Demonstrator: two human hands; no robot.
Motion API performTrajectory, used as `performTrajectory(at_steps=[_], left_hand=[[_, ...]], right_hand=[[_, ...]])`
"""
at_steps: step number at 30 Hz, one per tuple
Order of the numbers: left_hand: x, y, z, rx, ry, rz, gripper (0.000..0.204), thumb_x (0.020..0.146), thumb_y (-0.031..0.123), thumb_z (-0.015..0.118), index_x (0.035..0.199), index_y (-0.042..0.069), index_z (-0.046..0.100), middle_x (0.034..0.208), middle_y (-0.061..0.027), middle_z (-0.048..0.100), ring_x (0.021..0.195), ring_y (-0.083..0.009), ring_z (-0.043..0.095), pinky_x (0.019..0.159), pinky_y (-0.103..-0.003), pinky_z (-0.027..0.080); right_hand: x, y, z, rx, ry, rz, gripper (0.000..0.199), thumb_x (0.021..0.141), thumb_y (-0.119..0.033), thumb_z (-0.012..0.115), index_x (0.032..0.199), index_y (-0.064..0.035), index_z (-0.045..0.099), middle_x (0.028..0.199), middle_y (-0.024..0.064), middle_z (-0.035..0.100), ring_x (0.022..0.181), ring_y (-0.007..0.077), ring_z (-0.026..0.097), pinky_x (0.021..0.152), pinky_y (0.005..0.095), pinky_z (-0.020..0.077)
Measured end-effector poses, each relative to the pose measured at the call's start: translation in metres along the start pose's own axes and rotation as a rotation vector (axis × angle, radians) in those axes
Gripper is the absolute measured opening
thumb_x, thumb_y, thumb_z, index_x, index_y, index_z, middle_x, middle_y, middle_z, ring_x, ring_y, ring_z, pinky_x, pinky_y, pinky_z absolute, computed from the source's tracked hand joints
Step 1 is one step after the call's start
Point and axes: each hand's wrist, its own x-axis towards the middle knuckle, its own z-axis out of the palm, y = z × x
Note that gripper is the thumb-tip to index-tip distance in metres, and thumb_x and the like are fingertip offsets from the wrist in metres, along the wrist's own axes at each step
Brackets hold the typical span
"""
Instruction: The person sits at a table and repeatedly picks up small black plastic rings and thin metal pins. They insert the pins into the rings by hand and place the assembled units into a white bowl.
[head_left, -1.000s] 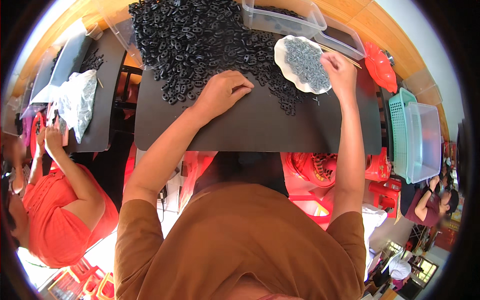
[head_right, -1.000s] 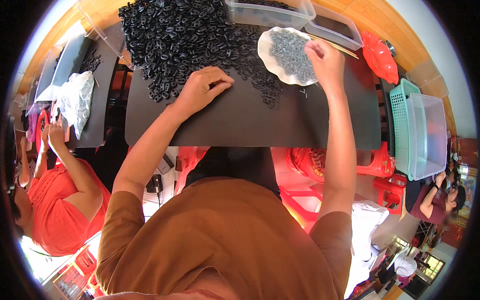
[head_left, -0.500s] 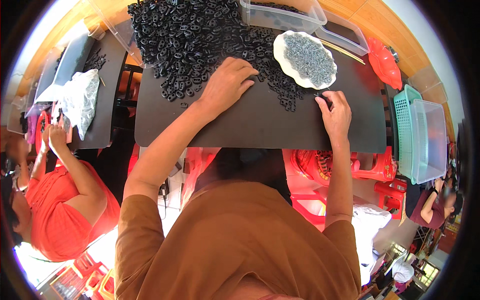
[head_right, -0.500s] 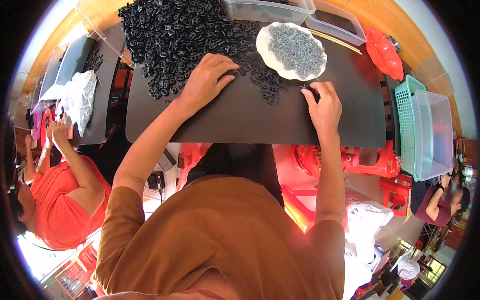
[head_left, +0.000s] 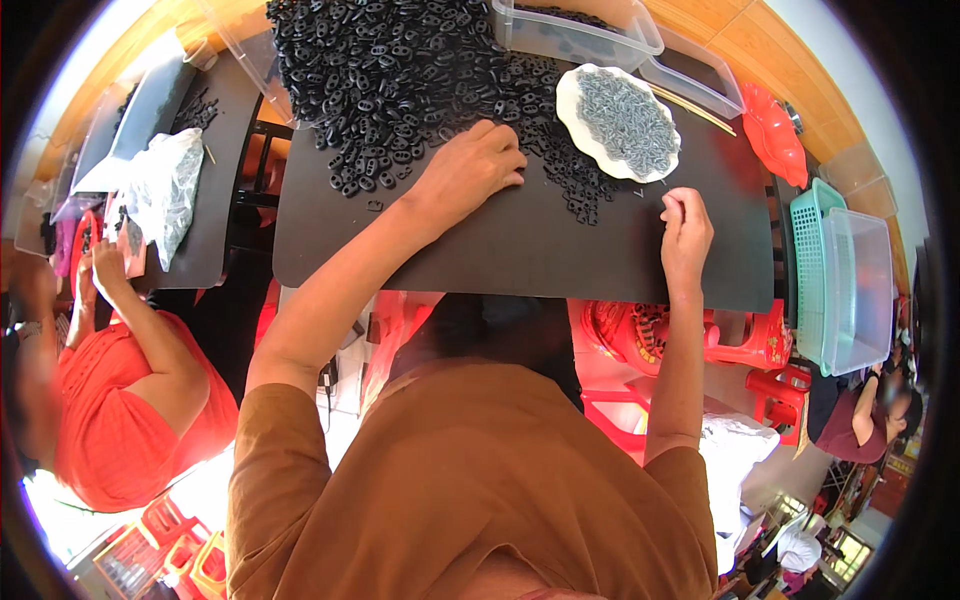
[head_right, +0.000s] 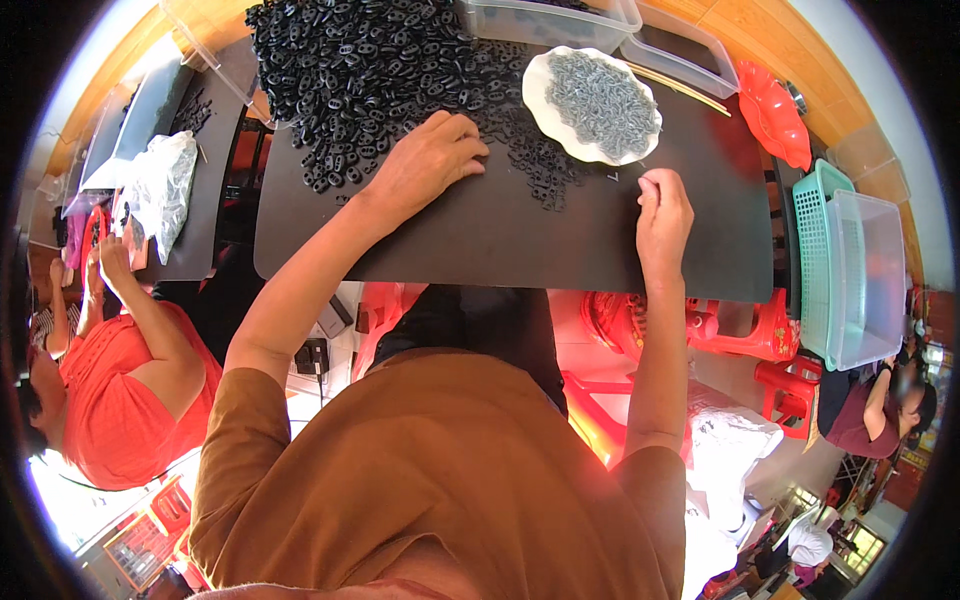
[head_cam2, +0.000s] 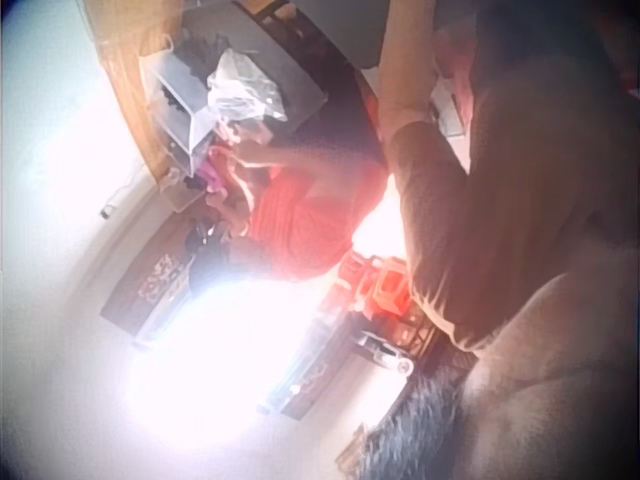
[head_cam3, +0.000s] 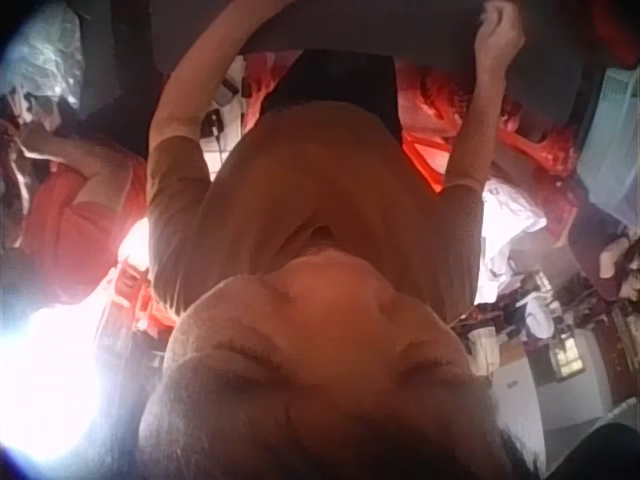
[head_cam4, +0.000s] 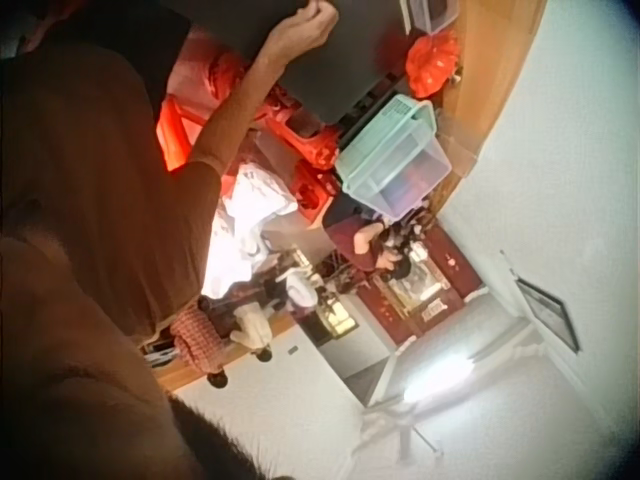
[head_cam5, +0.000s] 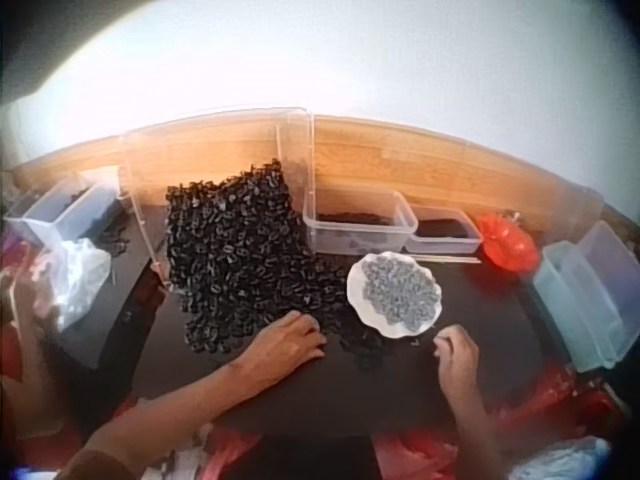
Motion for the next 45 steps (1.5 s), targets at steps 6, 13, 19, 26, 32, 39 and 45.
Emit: performTrajectory(at_steps=[6,13,19,26,32,39,45], left_hand=[[-0.002,-0.005,0.001,-0.05,-0.057,-0.04,0.011,0.082,0.01,0.068,0.092,0.005,0.065,0.095,-0.0072,0.059,0.095,-0.0275,0.058,0.08,-0.039,0.05],[-0.002,-0.005,-0.003,-0.169,-0.015,-0.088,0.011,0.084,0.007,0.068,0.093,0.005,0.061,0.09,-0.0066,0.063,0.089,-0.0236,0.062,0.079,-0.035,0.052],[-0.003,-0.018,-0.003,-0.884,0.107,-0.55,0.015,0.088,-0.001,0.066,0.099,0.004,0.058,0.094,-0.0011,0.064,0.089,-0.0062,0.061,0.079,-0.023,0.051],[-0.003,-0.027,-0.004,-0.862,0.139,-0.564,0.017,0.087,0.0,0.068,0.101,0.003,0.059,0.094,-0.0013,0.063,0.086,-0.0076,0.061,0.077,-0.023,0.051],[-0.005,-0.027,-0.002,-0.94,0.158,-0.595,0.016,0.087,0.001,0.069,0.101,0.003,0.061,0.097,-0.0022,0.065,0.085,-0.0077,0.061,0.075,-0.023,0.051],[-0.004,-0.027,-0.001,-1.253,0.23,-0.694,0.017,0.087,0.0,0.069,0.101,0.004,0.062,0.1,-0.003,0.065,0.088,-0.0087,0.062,0.075,-0.023,0.05],[-0.003,-0.026,-0.004,-1.076,0.231,-0.646,0.016,0.087,0.0,0.069,0.101,0.003,0.062,0.097,-0.0018,0.066,0.087,-0.0075,0.063,0.076,-0.022,0.051]], right_hand=[[0.003,-0.025,0.014,0.374,0.03,0.07,0.007,0.086,0.002,0.068,0.091,-0.0008,0.064,0.08,0.0041,0.066,0.069,0.0099,0.062,0.065,0.0253,0.0505],[0.029,-0.086,0.053,0.428,-0.182,-0.066,0.017,0.084,0.001,0.069,0.1,-0.0028,0.069,0.085,0.0026,0.069,0.075,0.0103,0.064,0.068,0.0241,0.0509],[0.052,-0.108,0.085,0.621,-0.477,0.109,0.013,0.089,-0.002,0.063,0.101,-0.0017,0.068,0.084,0.0017,0.067,0.071,0.0072,0.059,0.063,0.0226,0.0491],[0.058,-0.11,0.112,0.677,-0.573,0.134,0.008,0.09,-0.003,0.065,0.097,-0.0018,0.068,0.08,0.0005,0.066,0.069,0.0058,0.057,0.062,0.0219,0.0477],[0.051,-0.111,0.115,0.68,-0.547,0.128,0.006,0.089,-0.003,0.067,0.095,-0.0014,0.067,0.078,0.0,0.065,0.068,0.0059,0.059,0.061,0.0214,0.0484],[0.053,-0.109,0.113,0.806,-0.552,0.203,0.007,0.09,-0.006,0.067,0.096,-0.0007,0.067,0.081,0.0025,0.067,0.07,0.0079,0.063,0.061,0.0211,0.0499],[0.058,-0.109,0.108,0.831,-0.487,0.25,0.007,0.09,-0.004,0.067,0.096,-0.0002,0.068,0.083,0.004,0.069,0.073,0.0109,0.067,0.064,0.0225,0.052]])
